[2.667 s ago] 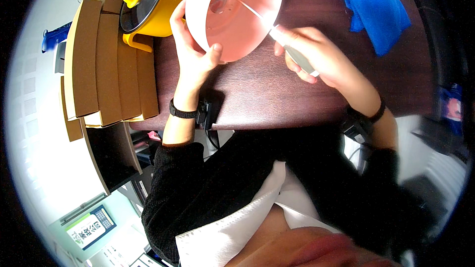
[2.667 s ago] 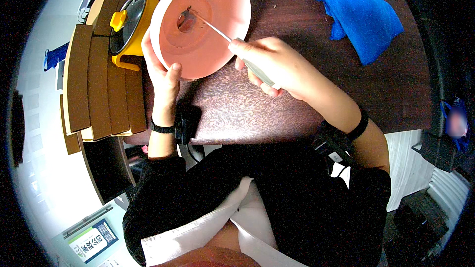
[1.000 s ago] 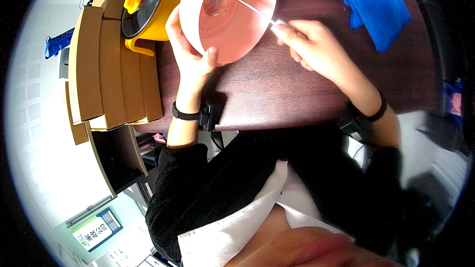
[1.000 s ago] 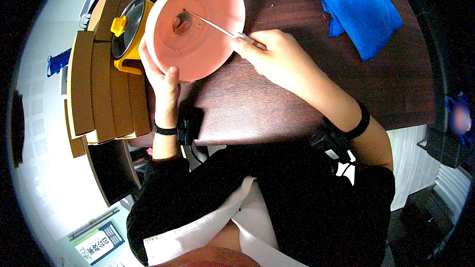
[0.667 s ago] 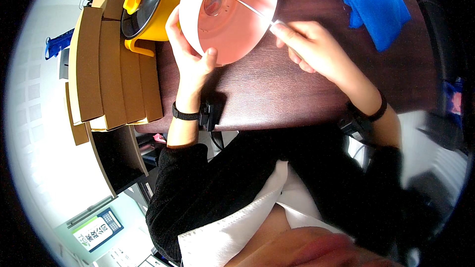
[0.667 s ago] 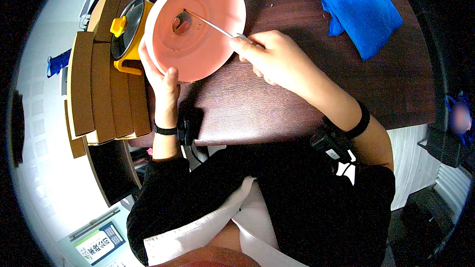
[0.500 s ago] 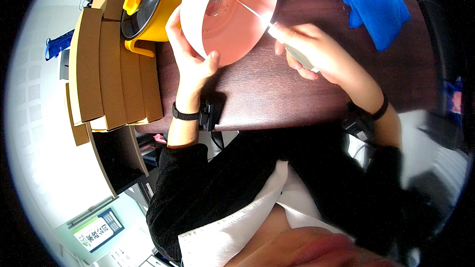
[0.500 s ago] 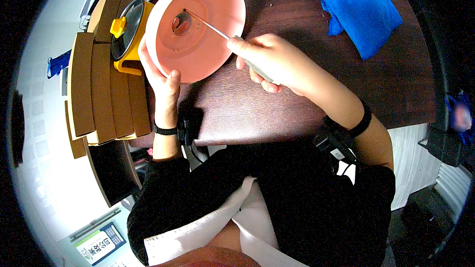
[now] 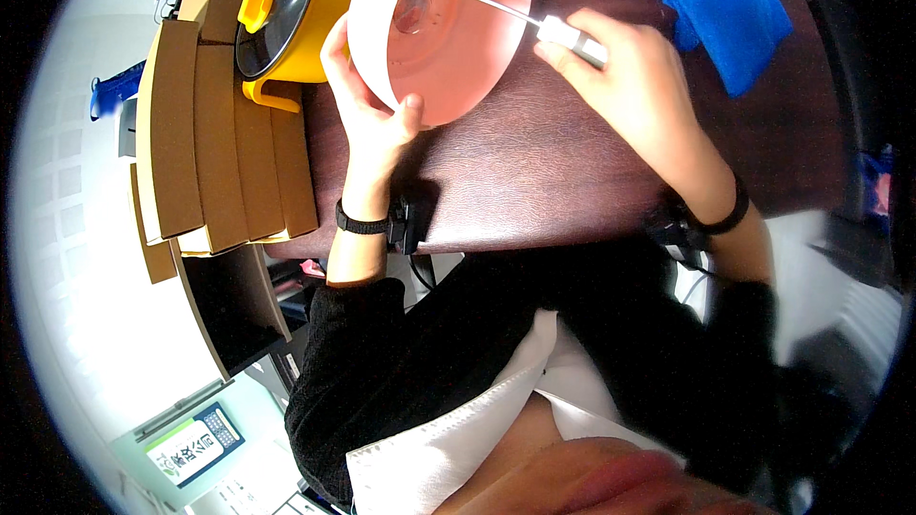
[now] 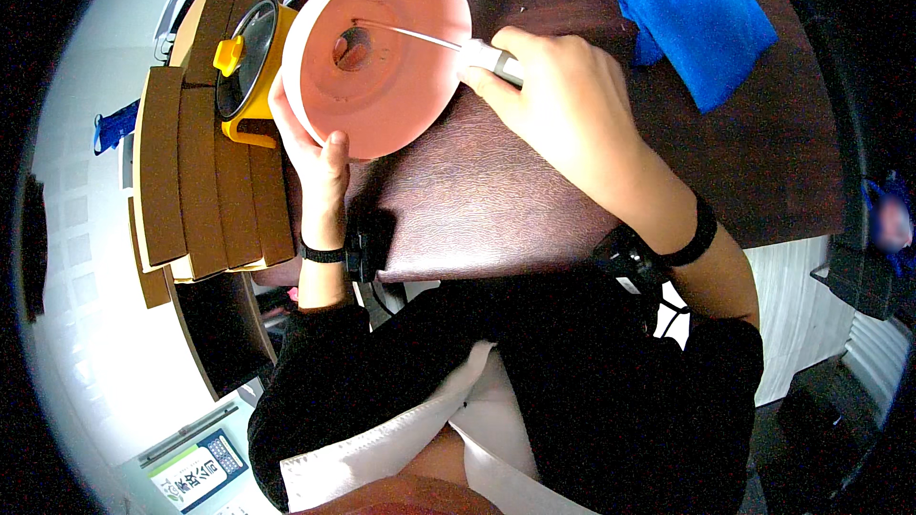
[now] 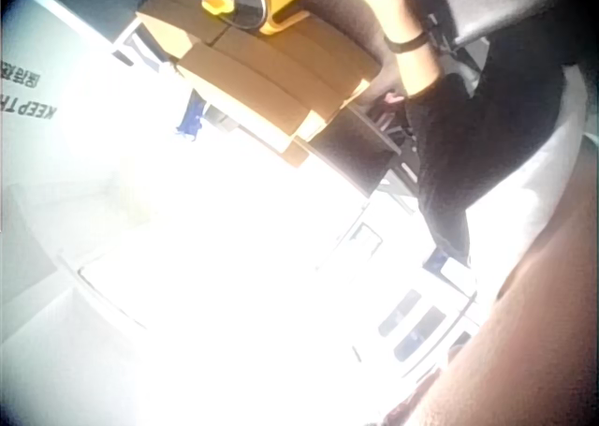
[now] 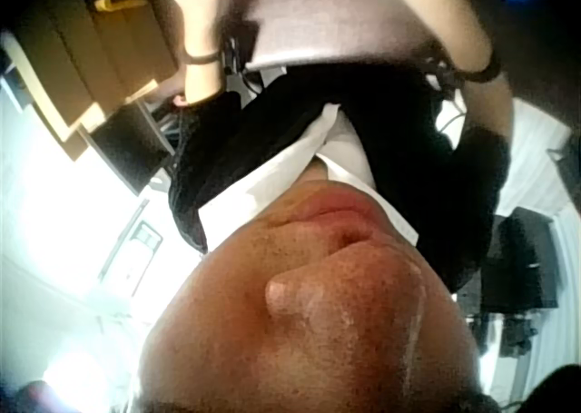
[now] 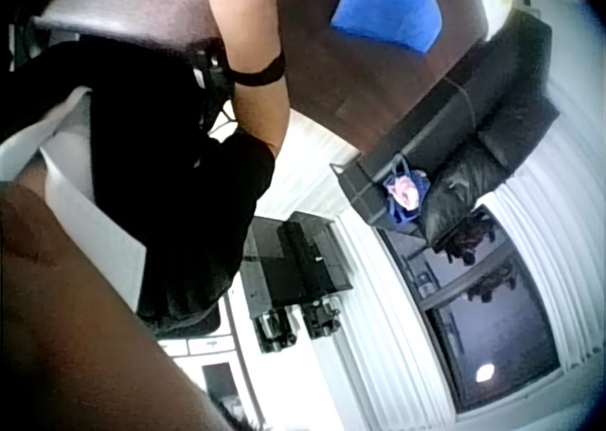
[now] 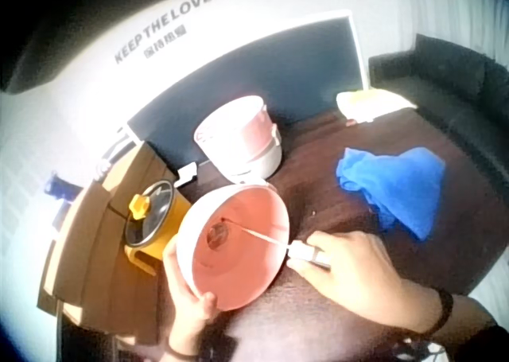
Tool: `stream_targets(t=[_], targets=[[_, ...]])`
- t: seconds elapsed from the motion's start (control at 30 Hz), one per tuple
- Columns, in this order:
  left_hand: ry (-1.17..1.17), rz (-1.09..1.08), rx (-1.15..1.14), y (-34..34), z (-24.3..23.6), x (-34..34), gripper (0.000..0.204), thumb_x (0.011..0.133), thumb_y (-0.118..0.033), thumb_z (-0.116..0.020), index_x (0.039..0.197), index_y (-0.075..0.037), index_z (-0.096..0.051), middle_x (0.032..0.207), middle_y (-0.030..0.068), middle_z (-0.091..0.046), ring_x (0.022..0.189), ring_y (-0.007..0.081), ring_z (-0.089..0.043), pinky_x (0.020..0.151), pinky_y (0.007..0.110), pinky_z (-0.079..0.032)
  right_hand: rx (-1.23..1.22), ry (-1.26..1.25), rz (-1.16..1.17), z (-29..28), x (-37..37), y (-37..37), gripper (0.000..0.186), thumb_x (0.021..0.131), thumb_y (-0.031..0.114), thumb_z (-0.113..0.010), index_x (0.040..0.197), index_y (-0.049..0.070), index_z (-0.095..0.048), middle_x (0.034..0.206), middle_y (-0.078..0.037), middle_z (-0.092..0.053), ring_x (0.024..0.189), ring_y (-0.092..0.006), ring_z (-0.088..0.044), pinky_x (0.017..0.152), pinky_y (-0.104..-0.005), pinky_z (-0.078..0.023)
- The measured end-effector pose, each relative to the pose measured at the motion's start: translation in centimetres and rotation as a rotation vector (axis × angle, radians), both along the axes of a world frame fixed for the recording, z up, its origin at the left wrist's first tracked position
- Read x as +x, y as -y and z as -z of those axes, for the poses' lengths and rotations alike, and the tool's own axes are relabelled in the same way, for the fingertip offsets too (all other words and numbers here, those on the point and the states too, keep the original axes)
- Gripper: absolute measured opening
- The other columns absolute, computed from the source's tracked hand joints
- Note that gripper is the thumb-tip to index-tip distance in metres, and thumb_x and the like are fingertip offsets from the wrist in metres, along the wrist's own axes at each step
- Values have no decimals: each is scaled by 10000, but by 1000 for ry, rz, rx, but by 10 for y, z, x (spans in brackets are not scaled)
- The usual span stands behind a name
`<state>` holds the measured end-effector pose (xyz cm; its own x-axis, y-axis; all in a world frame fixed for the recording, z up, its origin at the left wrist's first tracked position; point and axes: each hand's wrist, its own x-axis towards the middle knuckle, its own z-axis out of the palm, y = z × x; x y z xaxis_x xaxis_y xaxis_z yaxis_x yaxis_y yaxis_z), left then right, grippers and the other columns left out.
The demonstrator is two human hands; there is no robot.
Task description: The person uses a screwdriver to pry a small clear plastic ring from the center of a pink plastic bowl-like part. After removing the ring, the person wipes it with a blue cloth and places it back into the bowl.
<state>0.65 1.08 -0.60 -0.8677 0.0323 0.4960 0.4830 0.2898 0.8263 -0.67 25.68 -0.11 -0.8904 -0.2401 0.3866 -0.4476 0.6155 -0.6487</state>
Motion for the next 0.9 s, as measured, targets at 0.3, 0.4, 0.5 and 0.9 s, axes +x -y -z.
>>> stream_targets(t=[0.3,0.4,0.5,0.9], targets=[[21,14,62,2,0,1,933,677,-423,-732,1342,-57,-190,1273,142,-361,1195,232,-390,986,395,-354,-411,775,-225,1,-1,8,415,851,418,-576,756,17,-615,484,-34,-487,414,-99,-452,386,-284,-356],[22,8,76,2,1,2,940,677,-433,-735,1343,-58,-188,1277,141,-360,1197,232,-388,986,399,-355,-491,850,-285,1,1,9,464,857,469,-551,756,18,-588,494,7,-455,391,-67,-423,347,-220,-319],[24,2,83,1,1,2,942,677,-435,-734,1344,-59,-186,1279,139,-359,1200,231,-386,987,401,-355,-582,904,-313,4,1,8,481,858,480,-545,765,9,-567,489,8,-440,361,-50,-388,319,-204,-284],[21,3,58,1,0,2,946,665,-414,-738,1342,-45,-189,1284,141,-347,1200,238,-381,992,395,-343,-594,1023,-315,-1,2,8,408,916,405,-480,753,35,-531,485,25,-412,347,-18,-331,311,-174,-237]])
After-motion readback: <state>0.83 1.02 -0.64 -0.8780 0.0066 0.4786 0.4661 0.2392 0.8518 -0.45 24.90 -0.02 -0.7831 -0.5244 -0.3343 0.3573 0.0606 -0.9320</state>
